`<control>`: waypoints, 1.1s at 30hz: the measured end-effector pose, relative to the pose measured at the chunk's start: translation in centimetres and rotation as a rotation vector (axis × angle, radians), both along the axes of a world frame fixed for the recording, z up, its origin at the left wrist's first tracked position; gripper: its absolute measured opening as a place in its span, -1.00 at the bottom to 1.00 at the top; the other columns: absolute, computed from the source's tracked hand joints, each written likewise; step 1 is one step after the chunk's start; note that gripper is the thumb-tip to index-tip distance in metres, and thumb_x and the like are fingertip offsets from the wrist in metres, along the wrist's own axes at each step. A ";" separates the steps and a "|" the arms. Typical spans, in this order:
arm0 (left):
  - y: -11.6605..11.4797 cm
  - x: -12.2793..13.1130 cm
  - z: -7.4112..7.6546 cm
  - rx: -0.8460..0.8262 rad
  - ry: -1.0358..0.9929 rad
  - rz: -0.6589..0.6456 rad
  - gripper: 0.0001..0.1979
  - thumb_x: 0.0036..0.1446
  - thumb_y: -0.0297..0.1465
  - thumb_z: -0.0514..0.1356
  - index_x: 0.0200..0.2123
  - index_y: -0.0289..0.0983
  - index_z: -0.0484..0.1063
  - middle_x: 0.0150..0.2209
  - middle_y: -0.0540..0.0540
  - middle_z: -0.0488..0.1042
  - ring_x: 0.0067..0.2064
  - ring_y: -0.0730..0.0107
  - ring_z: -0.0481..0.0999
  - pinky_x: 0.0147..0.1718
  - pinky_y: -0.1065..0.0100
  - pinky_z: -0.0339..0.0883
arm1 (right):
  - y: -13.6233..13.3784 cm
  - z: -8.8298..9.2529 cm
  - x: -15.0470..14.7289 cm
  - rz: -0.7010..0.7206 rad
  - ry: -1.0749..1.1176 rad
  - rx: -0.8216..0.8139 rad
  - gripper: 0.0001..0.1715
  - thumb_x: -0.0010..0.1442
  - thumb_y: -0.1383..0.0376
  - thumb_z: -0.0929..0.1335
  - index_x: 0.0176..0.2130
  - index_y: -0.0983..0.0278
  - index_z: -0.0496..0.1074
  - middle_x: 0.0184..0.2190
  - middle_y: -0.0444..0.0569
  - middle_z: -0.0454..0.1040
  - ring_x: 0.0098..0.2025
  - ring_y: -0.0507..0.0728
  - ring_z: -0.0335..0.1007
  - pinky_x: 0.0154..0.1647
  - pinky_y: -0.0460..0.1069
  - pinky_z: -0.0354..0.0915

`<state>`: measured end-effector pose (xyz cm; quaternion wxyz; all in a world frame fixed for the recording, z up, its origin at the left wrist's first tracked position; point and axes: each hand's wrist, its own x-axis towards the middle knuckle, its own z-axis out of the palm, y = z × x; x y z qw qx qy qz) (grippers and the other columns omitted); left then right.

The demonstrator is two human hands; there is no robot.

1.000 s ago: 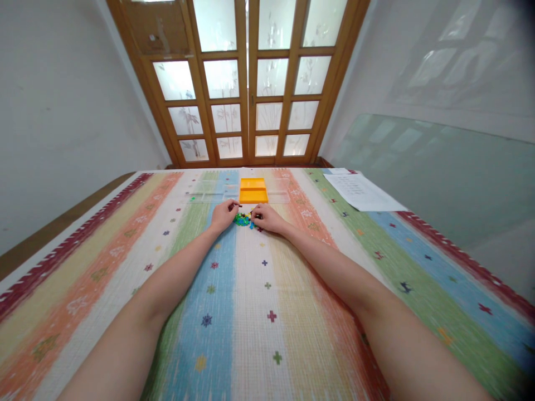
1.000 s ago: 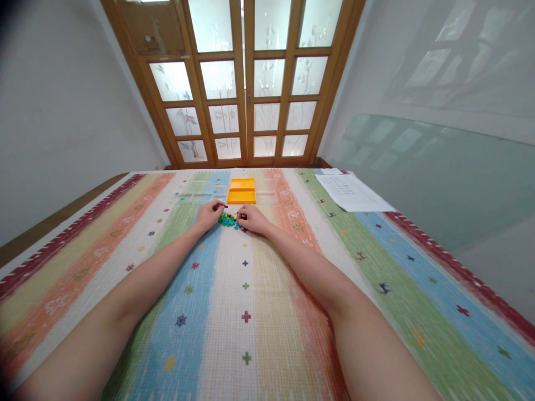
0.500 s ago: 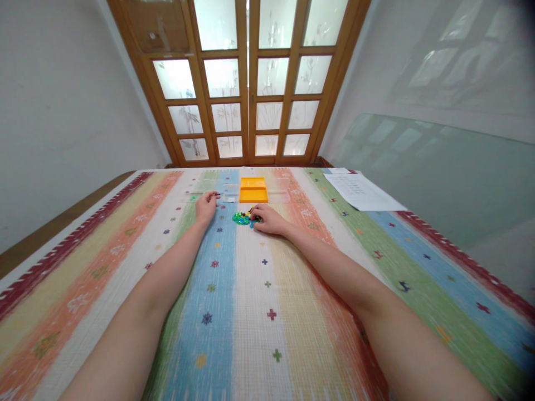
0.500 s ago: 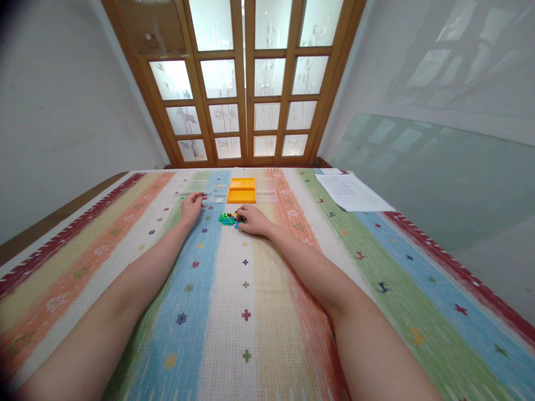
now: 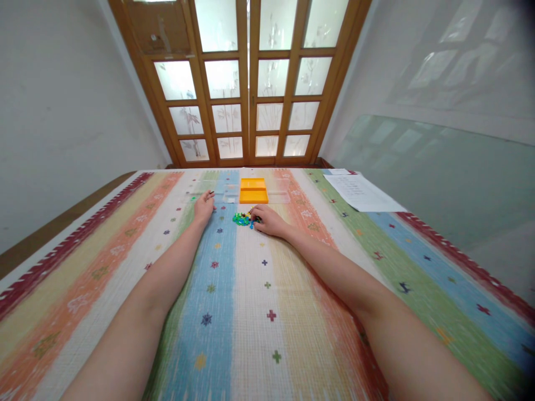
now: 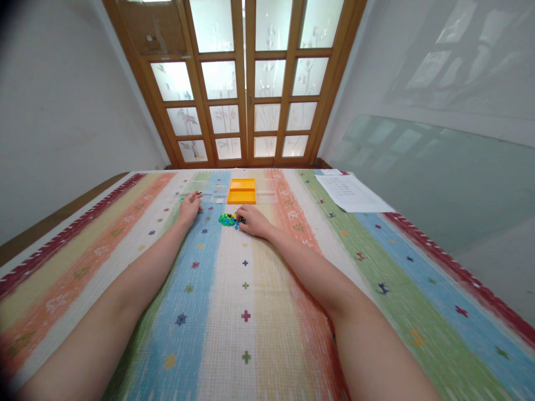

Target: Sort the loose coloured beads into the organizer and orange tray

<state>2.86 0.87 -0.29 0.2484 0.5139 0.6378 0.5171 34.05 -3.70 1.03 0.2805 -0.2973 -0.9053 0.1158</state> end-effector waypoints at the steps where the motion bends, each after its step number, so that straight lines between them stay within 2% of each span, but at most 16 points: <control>1: 0.0 0.0 0.0 -0.009 0.002 0.007 -0.41 0.29 -0.45 0.12 0.38 -0.26 0.33 0.25 -0.23 0.53 -0.48 0.55 0.50 -0.37 0.45 0.43 | 0.0 0.0 0.0 0.002 0.002 -0.002 -0.79 0.15 0.45 0.40 -0.19 0.21 0.48 -0.09 0.02 0.51 -0.01 0.21 0.39 0.05 0.07 0.29; 5: -0.1 0.0 0.2 -0.032 0.004 0.028 -0.37 0.30 -0.43 0.13 0.43 -0.25 0.26 0.25 -0.25 0.52 -0.45 0.52 0.52 -0.34 0.43 0.43 | 0.0 0.0 0.0 0.007 0.007 -0.003 -0.80 0.16 0.46 0.39 -0.21 0.20 0.47 -0.09 0.02 0.52 -0.01 0.21 0.40 0.05 0.06 0.29; 9: -0.2 0.1 0.2 -0.028 0.025 0.030 -0.39 0.30 -0.42 0.13 0.41 -0.23 0.27 0.22 -0.22 0.54 -0.45 0.51 0.53 -0.31 0.42 0.44 | 0.3 -0.2 -0.1 -0.021 0.054 -0.002 -0.81 0.17 0.46 0.38 -0.20 0.20 0.47 -0.13 -0.01 0.55 -0.04 0.20 0.41 0.05 0.06 0.29; 16: -0.8 0.7 0.1 0.069 0.239 -0.023 -0.52 0.25 -0.42 0.15 0.23 -0.21 0.48 0.10 -0.13 0.62 -0.33 0.36 0.58 -0.06 0.27 0.46 | 0.6 0.0 0.5 -0.226 0.258 -0.046 -0.91 0.23 0.37 0.35 -0.24 0.22 0.46 -0.26 -0.04 0.55 -0.22 0.15 0.41 -0.16 0.01 0.28; 20: -1.4 1.6 0.4 0.096 0.355 -0.128 -0.62 0.25 -0.42 0.14 0.09 -0.19 0.58 0.01 -0.10 0.65 -0.27 0.30 0.59 -0.06 0.26 0.44 | 0.9 0.4 1.0 -0.288 0.332 -0.049 -0.89 0.20 0.38 0.32 -0.27 0.21 0.44 -0.31 -0.06 0.52 -0.27 0.14 0.38 -0.21 0.01 0.27; 24: -2.2 2.9 0.7 0.143 0.484 -0.262 -0.67 0.25 -0.43 0.14 -0.01 -0.18 0.63 -0.05 -0.10 0.67 -0.20 0.24 0.59 -0.04 0.23 0.44 | 1.9 0.2 1.9 -0.338 0.359 -0.022 -0.81 0.24 0.38 0.28 -0.22 0.22 0.49 -0.25 -0.01 0.56 -0.20 0.18 0.41 -0.12 0.05 0.31; 30: -3.5 4.8 1.3 0.236 0.623 -0.471 -0.72 0.29 -0.40 0.14 -0.06 -0.20 0.63 -0.04 -0.12 0.65 0.02 0.18 0.58 0.10 0.16 0.42 | 4.0 -0.9 3.9 -0.532 0.378 -0.014 -0.72 0.31 0.30 0.30 -0.06 0.25 0.55 -0.07 0.11 0.60 -0.03 0.25 0.48 0.09 0.16 0.37; 33: -3.9 5.3 1.5 0.271 0.684 -0.544 -0.73 0.28 -0.41 0.14 -0.07 -0.21 0.63 -0.06 -0.12 0.64 0.03 0.17 0.57 0.15 0.12 0.39 | 4.7 -1.4 4.6 -0.621 0.364 -0.006 -0.63 0.31 0.29 0.30 0.04 0.28 0.55 0.03 0.14 0.60 0.08 0.29 0.48 0.20 0.20 0.35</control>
